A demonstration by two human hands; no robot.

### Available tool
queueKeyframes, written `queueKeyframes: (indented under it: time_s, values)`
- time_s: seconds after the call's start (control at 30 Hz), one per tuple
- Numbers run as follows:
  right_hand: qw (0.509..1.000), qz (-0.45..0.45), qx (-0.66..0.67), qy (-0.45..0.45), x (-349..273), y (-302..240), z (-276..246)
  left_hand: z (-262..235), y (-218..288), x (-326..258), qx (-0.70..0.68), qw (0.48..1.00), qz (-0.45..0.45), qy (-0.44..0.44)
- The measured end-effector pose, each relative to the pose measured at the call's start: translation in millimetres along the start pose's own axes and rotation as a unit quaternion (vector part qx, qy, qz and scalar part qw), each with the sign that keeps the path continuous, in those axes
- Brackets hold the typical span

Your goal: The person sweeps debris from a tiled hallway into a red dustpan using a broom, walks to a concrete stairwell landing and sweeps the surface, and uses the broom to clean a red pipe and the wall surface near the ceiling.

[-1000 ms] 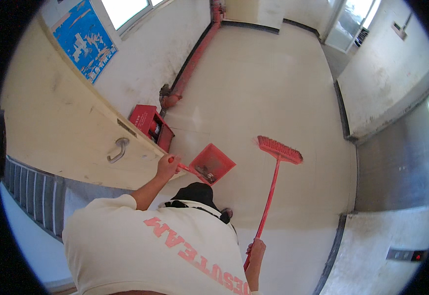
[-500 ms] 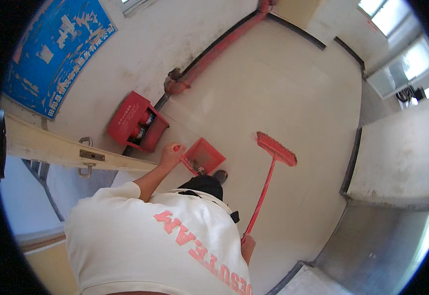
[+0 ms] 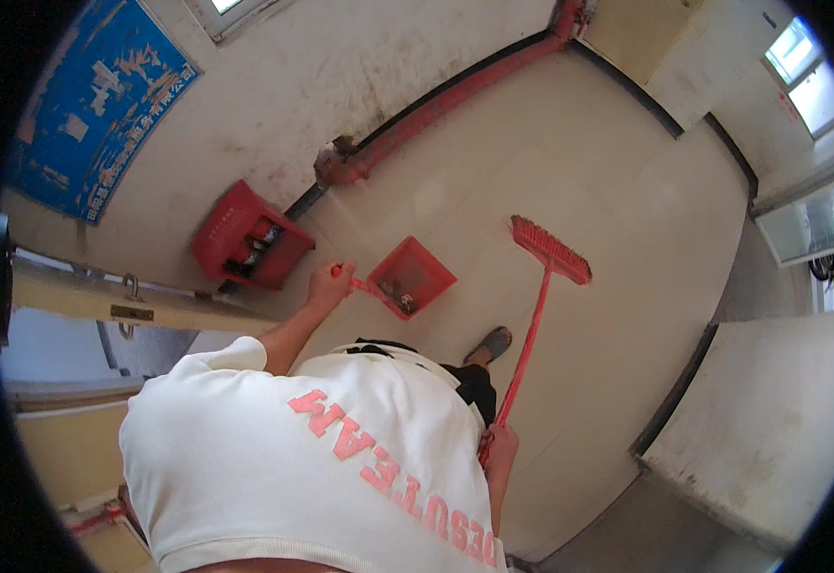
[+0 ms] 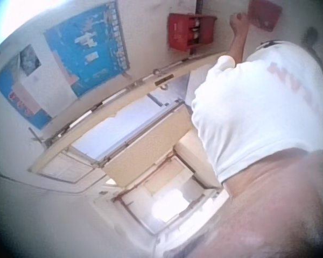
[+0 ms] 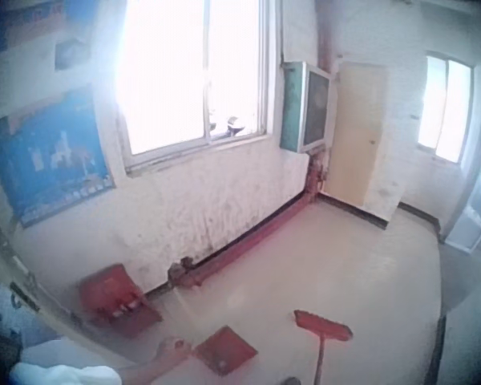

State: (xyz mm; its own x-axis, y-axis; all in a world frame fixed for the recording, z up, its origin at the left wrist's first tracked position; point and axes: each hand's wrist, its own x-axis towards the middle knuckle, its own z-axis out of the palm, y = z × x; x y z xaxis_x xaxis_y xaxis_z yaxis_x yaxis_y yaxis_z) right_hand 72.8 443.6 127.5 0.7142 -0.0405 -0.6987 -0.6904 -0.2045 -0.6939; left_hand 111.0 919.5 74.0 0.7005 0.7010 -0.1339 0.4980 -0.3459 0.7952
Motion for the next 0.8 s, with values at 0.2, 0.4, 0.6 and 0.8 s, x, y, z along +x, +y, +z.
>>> queueKeyframes:
  time_s: [0.2,0.4,0.6,0.8]
  values:
    - [0.997,0.028,0.049,-0.06,117,-61,-81,60,62,23,0.003,0.996,-0.055,0.073]
    - [0.994,0.065,0.05,-0.074,196,-130,-154,99,130,36,-0.103,0.975,-0.157,0.117]
    - [0.994,0.076,0.042,-0.07,267,-194,-173,166,194,84,-0.141,0.963,-0.19,0.128]
    - [0.996,0.046,-0.05,-0.055,342,-284,-170,252,201,174,-0.004,0.981,-0.145,0.13]
